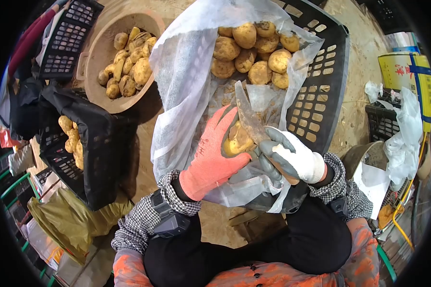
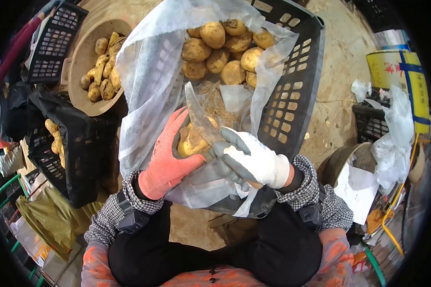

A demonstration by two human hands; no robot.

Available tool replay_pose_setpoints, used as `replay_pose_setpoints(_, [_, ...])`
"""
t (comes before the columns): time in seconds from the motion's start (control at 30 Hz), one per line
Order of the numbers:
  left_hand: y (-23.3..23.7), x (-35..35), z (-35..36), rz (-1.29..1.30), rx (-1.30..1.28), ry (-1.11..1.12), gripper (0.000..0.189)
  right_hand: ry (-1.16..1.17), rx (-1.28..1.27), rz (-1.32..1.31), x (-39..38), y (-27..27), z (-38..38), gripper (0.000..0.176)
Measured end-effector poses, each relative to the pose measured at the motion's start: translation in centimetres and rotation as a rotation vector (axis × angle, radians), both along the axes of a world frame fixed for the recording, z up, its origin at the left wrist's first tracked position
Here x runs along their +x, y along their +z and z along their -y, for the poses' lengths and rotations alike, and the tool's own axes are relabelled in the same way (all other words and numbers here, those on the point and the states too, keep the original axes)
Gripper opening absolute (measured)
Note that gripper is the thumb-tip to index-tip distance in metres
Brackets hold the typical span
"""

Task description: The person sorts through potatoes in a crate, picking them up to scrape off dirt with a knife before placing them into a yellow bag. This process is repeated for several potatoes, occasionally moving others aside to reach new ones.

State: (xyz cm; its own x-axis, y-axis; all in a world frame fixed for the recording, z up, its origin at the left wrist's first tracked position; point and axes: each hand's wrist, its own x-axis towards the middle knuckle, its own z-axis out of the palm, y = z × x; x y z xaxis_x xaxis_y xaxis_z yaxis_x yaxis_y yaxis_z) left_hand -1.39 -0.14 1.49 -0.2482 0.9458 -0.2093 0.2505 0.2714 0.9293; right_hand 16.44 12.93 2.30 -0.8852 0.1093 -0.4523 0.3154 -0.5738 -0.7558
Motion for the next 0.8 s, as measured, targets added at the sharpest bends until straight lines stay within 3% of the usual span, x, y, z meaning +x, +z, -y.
replay_pose_setpoints(0.13, [0.5,-0.3,-0.4,0.128,-0.122,-0.007,0.081,0.157,0.157,0.022,-0.1,0.3,-0.4,0.015])
replay_pose_setpoints(0.2, [0.3,-0.2,-0.5,0.173,-0.175,-0.033,0.08,-0.01,0.053,0.145,-0.2,0.6,0.6,0.016])
replay_pose_setpoints(0.23, [0.1,0.2,-0.7,0.143,-0.064,0.057,0.08,-0.159,-0.115,0.01,-0.3,0.3,0.9,0.021])
replay_pose_setpoints(0.27, [0.0,0.4,-0.7,0.114,0.048,0.15,0.079,-0.159,-0.112,0.007,-0.3,-0.6,1.4,0.021])
replay_pose_setpoints(0.3, [0.2,0.3,-0.7,0.111,0.053,0.153,0.079,-0.258,0.046,-0.086,-0.3,-1.9,1.7,0.022])
replay_pose_setpoints(0.4, [0.4,0.0,-0.6,0.275,0.019,0.209,0.073,-0.18,0.46,-0.216,0.0,-2.3,0.3,0.024])
replay_pose_setpoints(0.47, [0.2,-0.1,-0.6,0.532,0.068,0.275,0.064,-0.264,-0.025,0.074,-0.5,0.4,-0.4,0.026])
replay_pose_setpoints(0.53, [0.6,-0.4,-1.0,0.582,0.056,0.251,0.061,-0.208,-0.008,0.024,0.2,-0.2,0.3,0.045])
replay_pose_setpoints(0.6, [1.1,-0.5,-1.3,0.631,0.046,0.226,0.057,-0.47,-0.054,0.163,-0.7,-0.7,1.3,0.065])
replay_pose_setpoints(0.63, [1.4,-0.3,-1.4,0.872,0.05,0.263,0.059,-0.436,-0.091,0.181,-1.2,0.2,0.9,0.076])
replay_pose_setpoints(0.67, [1.6,-0.1,-1.4,1.111,0.053,0.298,0.061,-0.44,-0.088,0.177,-1.0,0.0,0.8,0.076])
replay_pose_setpoints(0.73, [1.4,0.0,-1.1,1.115,0.062,0.271,0.069,-0.578,-0.137,-0.026,-0.5,-0.7,0.6,0.076])
replay_pose_setpoints(0.8, [1.3,-0.3,-0.8,1.195,-0.122,0.092,0.074,-0.647,-0.076,-0.095,-0.8,-0.8,0.9,0.074])
